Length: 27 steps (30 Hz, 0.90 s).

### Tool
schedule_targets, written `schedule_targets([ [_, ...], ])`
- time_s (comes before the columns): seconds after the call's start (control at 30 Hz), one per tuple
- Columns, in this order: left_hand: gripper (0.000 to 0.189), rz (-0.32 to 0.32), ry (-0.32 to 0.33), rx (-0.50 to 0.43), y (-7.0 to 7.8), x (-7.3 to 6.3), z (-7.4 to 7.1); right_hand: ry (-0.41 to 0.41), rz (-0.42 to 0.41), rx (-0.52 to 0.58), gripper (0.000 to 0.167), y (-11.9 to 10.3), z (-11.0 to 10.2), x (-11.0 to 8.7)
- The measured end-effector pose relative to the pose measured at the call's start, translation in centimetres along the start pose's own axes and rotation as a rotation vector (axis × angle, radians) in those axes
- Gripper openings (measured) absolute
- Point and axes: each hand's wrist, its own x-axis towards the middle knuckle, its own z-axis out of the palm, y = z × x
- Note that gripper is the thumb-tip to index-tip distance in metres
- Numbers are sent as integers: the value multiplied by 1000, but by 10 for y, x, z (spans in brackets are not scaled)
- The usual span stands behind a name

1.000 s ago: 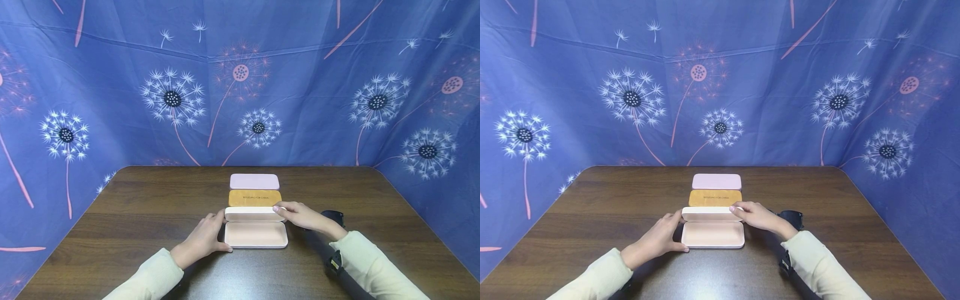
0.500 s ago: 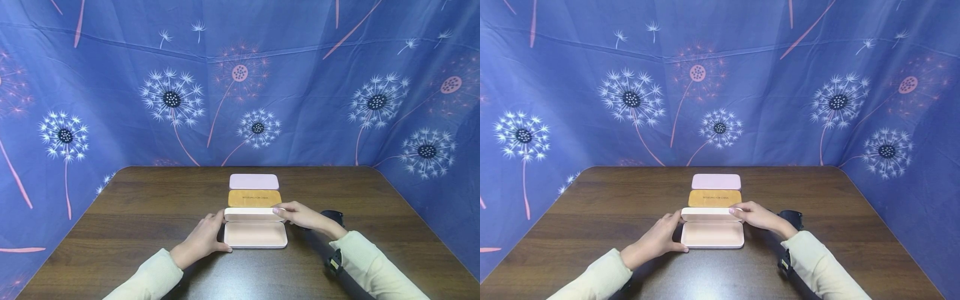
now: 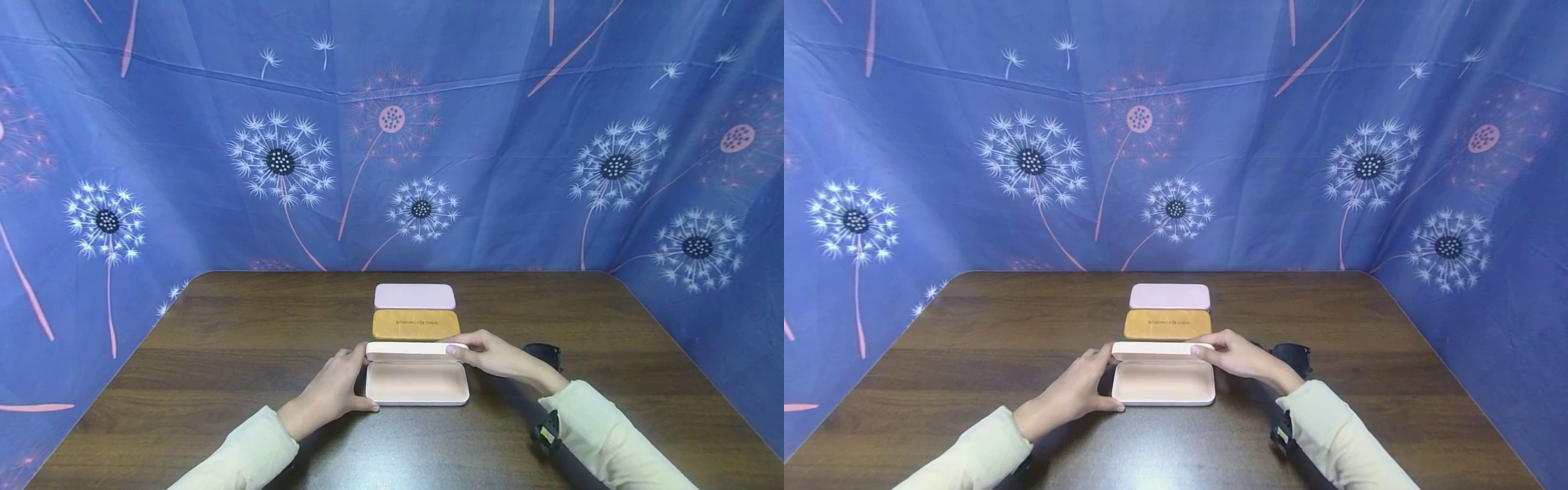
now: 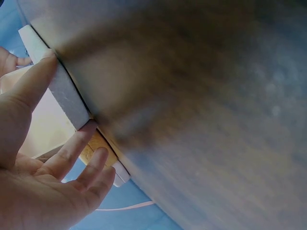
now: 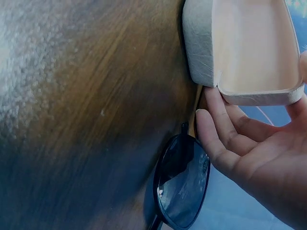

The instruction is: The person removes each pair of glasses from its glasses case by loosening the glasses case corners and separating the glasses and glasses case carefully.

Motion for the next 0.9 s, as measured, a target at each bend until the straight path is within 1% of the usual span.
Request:
schedule_targets([
  [0.3,85,1,-5,5,2,0,-1,6,-85,-37,35,-1,1,-4],
  [0.53,90,-19,-26,2,4,0,-2,19,-93,-80,37,-2,4,-7],
  [0.6,90,-23,-28,-3,5,0,-2,26,-108,-94,37,-1,5,-8],
  [0.77,88,-17,-22,-8,4,0,-2,44,-142,-132,36,1,5,-10],
  [0.9,87,-8,-17,-13,4,0,-1,49,-151,-151,37,2,6,-11],
])
